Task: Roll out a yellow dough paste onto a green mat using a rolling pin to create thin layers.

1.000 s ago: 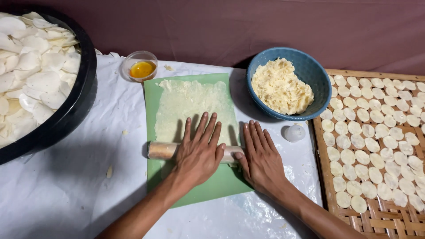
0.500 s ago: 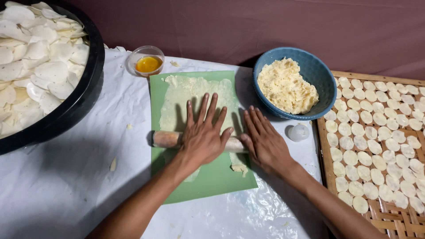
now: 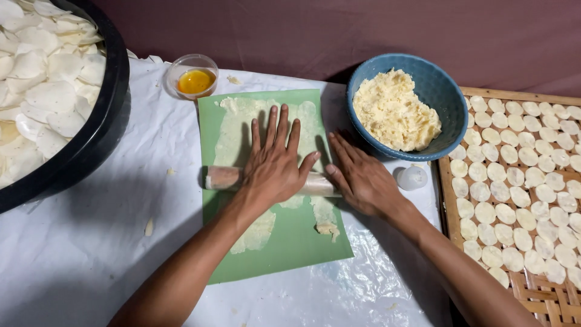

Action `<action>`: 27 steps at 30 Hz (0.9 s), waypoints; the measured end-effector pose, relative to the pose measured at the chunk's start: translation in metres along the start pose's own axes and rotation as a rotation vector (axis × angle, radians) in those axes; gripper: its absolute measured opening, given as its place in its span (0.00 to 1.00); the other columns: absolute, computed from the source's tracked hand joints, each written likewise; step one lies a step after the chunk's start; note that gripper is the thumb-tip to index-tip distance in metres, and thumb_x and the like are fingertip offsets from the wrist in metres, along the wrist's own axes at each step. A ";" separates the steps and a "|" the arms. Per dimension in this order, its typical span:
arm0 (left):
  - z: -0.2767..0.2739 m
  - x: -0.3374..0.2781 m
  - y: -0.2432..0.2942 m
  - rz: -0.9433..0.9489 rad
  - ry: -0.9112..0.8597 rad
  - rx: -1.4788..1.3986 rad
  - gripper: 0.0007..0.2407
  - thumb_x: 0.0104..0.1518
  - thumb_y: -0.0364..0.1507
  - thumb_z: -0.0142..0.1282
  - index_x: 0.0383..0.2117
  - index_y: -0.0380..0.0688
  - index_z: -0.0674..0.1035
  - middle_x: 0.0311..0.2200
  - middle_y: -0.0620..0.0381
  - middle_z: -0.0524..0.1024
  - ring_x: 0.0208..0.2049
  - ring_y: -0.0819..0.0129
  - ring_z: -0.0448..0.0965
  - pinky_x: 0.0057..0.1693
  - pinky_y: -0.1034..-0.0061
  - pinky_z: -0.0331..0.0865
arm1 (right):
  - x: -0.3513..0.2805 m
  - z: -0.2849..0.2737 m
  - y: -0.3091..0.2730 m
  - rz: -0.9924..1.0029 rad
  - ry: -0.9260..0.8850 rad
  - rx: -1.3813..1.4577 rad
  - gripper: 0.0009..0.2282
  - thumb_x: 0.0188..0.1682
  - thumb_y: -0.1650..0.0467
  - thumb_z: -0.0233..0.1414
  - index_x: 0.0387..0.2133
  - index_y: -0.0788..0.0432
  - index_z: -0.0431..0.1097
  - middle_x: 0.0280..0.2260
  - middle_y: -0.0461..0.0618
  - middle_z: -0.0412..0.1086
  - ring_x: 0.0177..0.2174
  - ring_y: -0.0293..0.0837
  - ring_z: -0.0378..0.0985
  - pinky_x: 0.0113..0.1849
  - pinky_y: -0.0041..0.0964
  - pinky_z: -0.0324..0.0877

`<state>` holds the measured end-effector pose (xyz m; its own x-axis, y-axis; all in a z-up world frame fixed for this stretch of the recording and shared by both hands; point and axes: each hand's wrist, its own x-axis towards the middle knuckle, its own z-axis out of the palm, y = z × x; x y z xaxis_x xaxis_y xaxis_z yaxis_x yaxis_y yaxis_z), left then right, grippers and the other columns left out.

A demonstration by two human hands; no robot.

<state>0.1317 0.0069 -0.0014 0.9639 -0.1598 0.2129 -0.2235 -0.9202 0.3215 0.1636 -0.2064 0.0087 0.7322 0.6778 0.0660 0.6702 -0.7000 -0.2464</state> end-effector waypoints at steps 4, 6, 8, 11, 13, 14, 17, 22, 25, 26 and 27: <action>-0.003 -0.036 0.013 0.027 -0.028 0.033 0.32 0.68 0.49 0.34 0.66 0.29 0.64 0.71 0.29 0.48 0.74 0.38 0.41 0.71 0.35 0.32 | -0.035 0.011 -0.022 -0.055 0.068 -0.018 0.30 0.61 0.57 0.33 0.69 0.68 0.47 0.68 0.70 0.49 0.67 0.65 0.49 0.63 0.54 0.50; -0.004 -0.055 0.020 0.072 0.003 0.042 0.27 0.69 0.43 0.36 0.64 0.30 0.66 0.70 0.31 0.54 0.73 0.38 0.48 0.70 0.35 0.35 | -0.053 0.012 -0.037 -0.046 0.105 -0.043 0.30 0.60 0.58 0.35 0.69 0.68 0.48 0.68 0.69 0.49 0.68 0.63 0.47 0.65 0.54 0.45; 0.005 -0.073 0.022 0.104 0.081 0.088 0.26 0.69 0.43 0.36 0.66 0.35 0.65 0.71 0.38 0.55 0.73 0.43 0.49 0.72 0.39 0.36 | -0.070 0.016 -0.040 -0.087 0.100 -0.003 0.30 0.60 0.59 0.33 0.70 0.67 0.43 0.70 0.67 0.44 0.69 0.60 0.42 0.66 0.51 0.41; 0.005 -0.098 0.028 0.151 0.166 0.133 0.26 0.69 0.43 0.38 0.68 0.39 0.63 0.71 0.46 0.57 0.73 0.50 0.51 0.73 0.45 0.39 | -0.093 0.014 -0.049 -0.133 0.076 0.129 0.29 0.61 0.60 0.32 0.71 0.66 0.38 0.72 0.63 0.39 0.71 0.56 0.37 0.68 0.48 0.37; 0.002 -0.104 0.028 0.167 0.181 0.135 0.26 0.68 0.42 0.41 0.68 0.39 0.63 0.71 0.47 0.58 0.73 0.52 0.52 0.73 0.46 0.40 | -0.101 0.006 -0.052 -0.141 0.062 0.216 0.29 0.60 0.61 0.33 0.71 0.65 0.38 0.72 0.62 0.40 0.71 0.55 0.38 0.68 0.49 0.37; 0.002 -0.103 0.026 0.174 0.165 0.122 0.25 0.68 0.42 0.40 0.69 0.41 0.63 0.72 0.47 0.56 0.74 0.52 0.50 0.73 0.47 0.39 | -0.103 0.000 -0.052 -0.148 0.076 0.276 0.30 0.58 0.64 0.42 0.70 0.63 0.40 0.72 0.63 0.39 0.70 0.56 0.43 0.67 0.51 0.42; 0.004 -0.089 0.019 0.171 0.145 0.102 0.25 0.69 0.43 0.37 0.68 0.43 0.64 0.72 0.45 0.55 0.74 0.49 0.48 0.73 0.45 0.38 | -0.100 0.003 -0.044 -0.132 0.137 0.252 0.34 0.51 0.61 0.55 0.68 0.59 0.48 0.69 0.65 0.46 0.65 0.60 0.57 0.61 0.54 0.56; 0.023 -0.052 0.004 0.129 0.113 0.094 0.26 0.70 0.46 0.31 0.68 0.44 0.64 0.72 0.41 0.50 0.74 0.47 0.44 0.72 0.43 0.32 | -0.083 0.008 -0.039 -0.073 0.240 0.110 0.37 0.45 0.54 0.61 0.62 0.63 0.58 0.56 0.61 0.65 0.52 0.57 0.70 0.51 0.49 0.68; 0.026 -0.037 -0.003 0.079 0.084 0.070 0.26 0.69 0.46 0.32 0.68 0.44 0.63 0.73 0.42 0.47 0.74 0.47 0.40 0.72 0.43 0.32 | -0.073 0.012 -0.033 -0.069 0.287 0.180 0.26 0.51 0.62 0.56 0.59 0.63 0.60 0.52 0.60 0.67 0.49 0.57 0.71 0.49 0.48 0.68; 0.025 -0.033 -0.005 0.068 0.070 0.058 0.26 0.69 0.45 0.32 0.68 0.43 0.62 0.73 0.41 0.46 0.74 0.46 0.39 0.72 0.42 0.33 | -0.069 0.015 -0.029 -0.065 0.288 0.153 0.26 0.49 0.63 0.57 0.59 0.62 0.62 0.52 0.60 0.67 0.48 0.56 0.71 0.47 0.48 0.70; 0.025 -0.029 -0.006 0.058 0.053 0.041 0.26 0.69 0.45 0.32 0.68 0.41 0.62 0.73 0.40 0.45 0.74 0.45 0.38 0.71 0.41 0.34 | -0.068 0.019 -0.026 -0.056 0.285 0.126 0.26 0.48 0.63 0.58 0.59 0.61 0.63 0.51 0.59 0.68 0.47 0.55 0.72 0.45 0.48 0.71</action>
<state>0.1084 0.0080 -0.0322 0.9403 -0.1952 0.2788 -0.2717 -0.9239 0.2694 0.0948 -0.2300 -0.0076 0.7110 0.6119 0.3464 0.7032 -0.6181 -0.3514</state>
